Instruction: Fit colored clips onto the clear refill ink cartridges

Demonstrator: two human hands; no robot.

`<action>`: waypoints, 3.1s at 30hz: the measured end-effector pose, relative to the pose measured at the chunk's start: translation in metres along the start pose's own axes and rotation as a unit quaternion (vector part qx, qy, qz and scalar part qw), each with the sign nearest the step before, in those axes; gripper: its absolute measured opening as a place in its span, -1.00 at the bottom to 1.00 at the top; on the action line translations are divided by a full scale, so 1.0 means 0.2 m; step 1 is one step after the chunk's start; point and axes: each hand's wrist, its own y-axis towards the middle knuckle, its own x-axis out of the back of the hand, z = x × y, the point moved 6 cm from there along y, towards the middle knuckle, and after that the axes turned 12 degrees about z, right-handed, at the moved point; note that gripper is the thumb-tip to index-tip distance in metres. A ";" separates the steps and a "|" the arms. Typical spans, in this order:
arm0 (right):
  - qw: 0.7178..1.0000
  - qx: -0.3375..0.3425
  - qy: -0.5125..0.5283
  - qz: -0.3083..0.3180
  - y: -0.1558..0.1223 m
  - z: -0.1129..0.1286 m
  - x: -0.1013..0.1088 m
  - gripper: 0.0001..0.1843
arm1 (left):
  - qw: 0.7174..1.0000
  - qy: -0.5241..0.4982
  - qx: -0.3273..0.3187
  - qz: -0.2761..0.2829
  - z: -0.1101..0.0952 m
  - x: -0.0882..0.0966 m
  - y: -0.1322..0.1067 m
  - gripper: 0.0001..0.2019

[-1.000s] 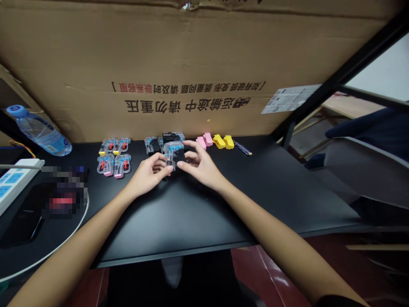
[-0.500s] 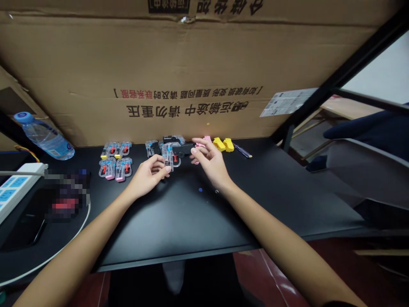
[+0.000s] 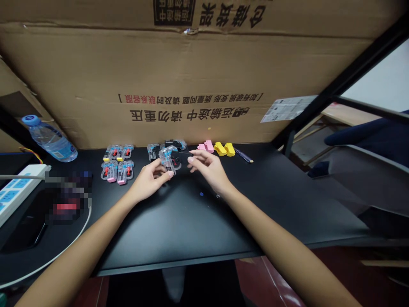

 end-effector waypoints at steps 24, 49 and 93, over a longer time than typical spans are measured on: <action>0.999 0.016 -0.028 0.040 -0.02 0.00 -0.08 -0.59 | 1.000 0.002 -0.001 0.001 -0.02 0.01 0.00 -0.58; 0.989 0.000 -0.088 0.121 -0.03 -0.01 -0.14 -0.56 | 0.998 0.035 0.013 0.060 0.03 -0.04 0.00 -0.62; 0.986 -0.050 -0.106 0.120 -0.03 -0.06 -0.14 -0.59 | 0.969 0.245 -0.019 0.003 0.02 0.00 -0.03 -0.10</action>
